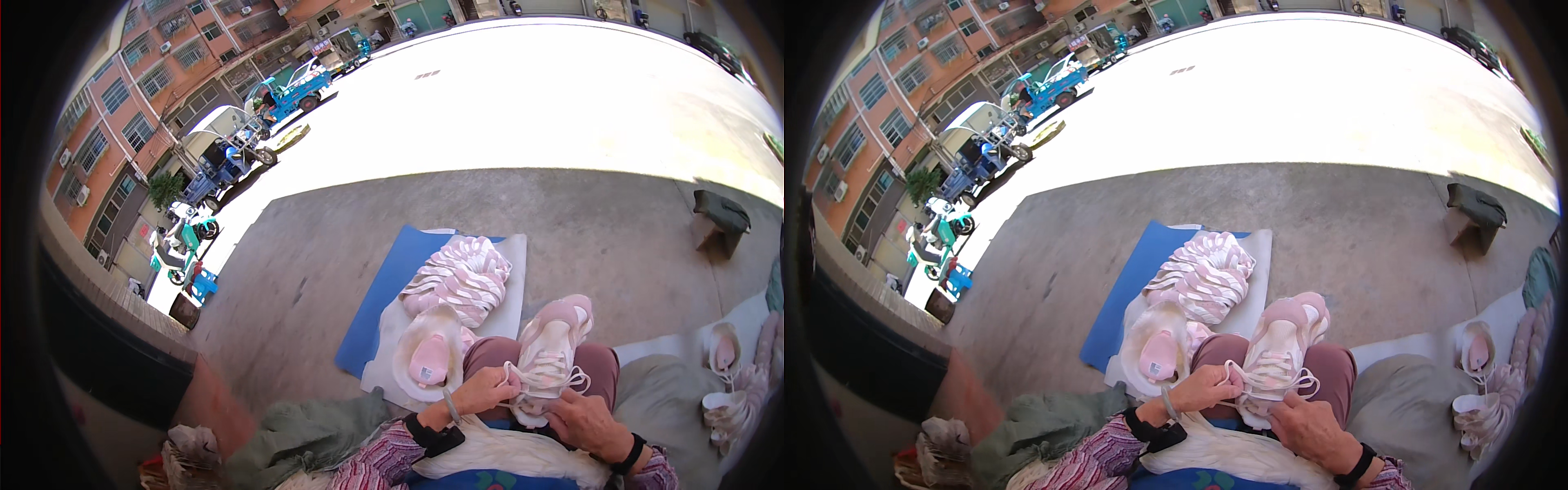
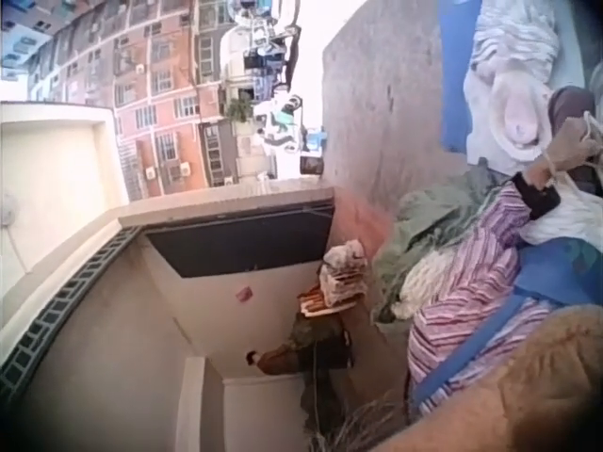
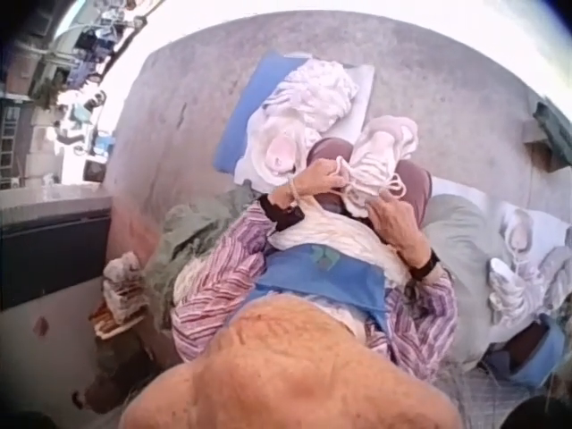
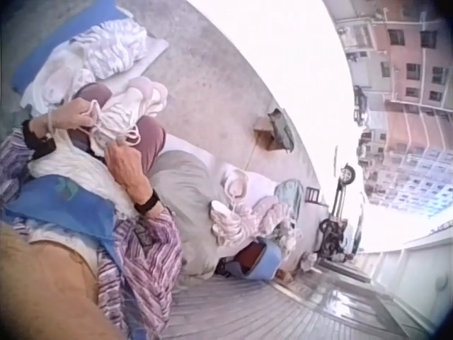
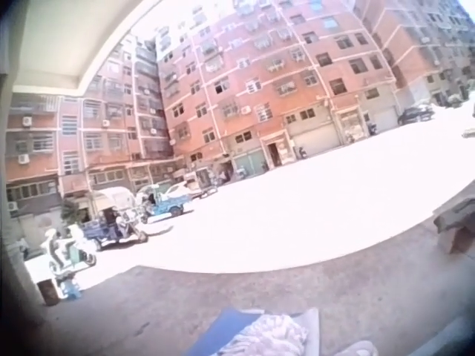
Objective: The recorder is lacing a pair of white and pink athletic shoes while sitting in an outdoor area.
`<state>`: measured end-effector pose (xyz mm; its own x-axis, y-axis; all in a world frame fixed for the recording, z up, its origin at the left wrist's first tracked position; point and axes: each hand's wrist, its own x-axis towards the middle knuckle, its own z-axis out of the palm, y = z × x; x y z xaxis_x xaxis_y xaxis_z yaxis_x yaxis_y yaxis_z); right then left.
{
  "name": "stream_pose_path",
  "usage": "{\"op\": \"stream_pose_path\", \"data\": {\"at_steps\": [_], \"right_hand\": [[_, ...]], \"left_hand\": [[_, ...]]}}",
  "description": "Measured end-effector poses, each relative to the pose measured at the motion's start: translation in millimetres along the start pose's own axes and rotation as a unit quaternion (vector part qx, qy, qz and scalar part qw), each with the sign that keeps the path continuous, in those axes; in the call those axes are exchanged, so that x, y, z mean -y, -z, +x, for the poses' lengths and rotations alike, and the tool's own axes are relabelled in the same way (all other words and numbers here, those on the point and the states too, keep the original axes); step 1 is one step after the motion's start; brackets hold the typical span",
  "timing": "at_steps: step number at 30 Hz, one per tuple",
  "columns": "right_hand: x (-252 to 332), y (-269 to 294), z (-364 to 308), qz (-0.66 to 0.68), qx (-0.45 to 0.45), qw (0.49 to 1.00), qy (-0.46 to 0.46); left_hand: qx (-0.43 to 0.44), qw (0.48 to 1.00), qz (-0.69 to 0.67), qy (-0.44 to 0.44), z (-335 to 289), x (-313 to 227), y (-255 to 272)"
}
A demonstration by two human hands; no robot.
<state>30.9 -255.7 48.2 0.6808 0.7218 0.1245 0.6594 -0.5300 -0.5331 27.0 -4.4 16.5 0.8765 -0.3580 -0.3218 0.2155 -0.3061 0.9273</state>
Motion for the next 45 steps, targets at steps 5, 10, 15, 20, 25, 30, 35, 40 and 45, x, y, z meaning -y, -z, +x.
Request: {"op": "stream_pose_path", "data": {"at_steps": [5,10,15,20,25,30,35,40,45], "right_hand": [[13,-15,15,-0.006,0.116,0.993,-0.018],[5,-23,19,-0.012,0.082,0.996,-0.035],[20,-14,29,0.053,-0.095,0.994,0.006],[0,-16,37,0.103,-0.167,0.980,-0.020],[12,5,34,0.173,-0.177,0.964,-0.102],[19,-15,24,0.121,0.076,0.990,-0.003],[12,-37,26,0.089,0.141,0.986,-0.025],[12,-13,22,0.177,-0.028,0.981,-0.079],[15,-2,38,0.288,-0.110,0.936,-0.168]], "left_hand": [[-0.012,0.993,-0.104,0.050,-2,14,-8],[0.023,0.934,-0.341,0.108,-14,31,9],[-0.084,0.986,-0.027,-0.142,-13,38,-7],[-0.154,0.916,0.248,-0.277,-18,20,-4],[-0.113,0.992,-0.046,-0.025,-24,39,-5],[-0.129,0.977,0.116,-0.123,-28,30,-7],[-0.076,0.987,-0.117,0.082,-37,10,-5],[-0.034,0.955,-0.292,0.051,-40,32,-11],[-0.097,0.942,-0.321,0.020,-36,30,-8]]}}
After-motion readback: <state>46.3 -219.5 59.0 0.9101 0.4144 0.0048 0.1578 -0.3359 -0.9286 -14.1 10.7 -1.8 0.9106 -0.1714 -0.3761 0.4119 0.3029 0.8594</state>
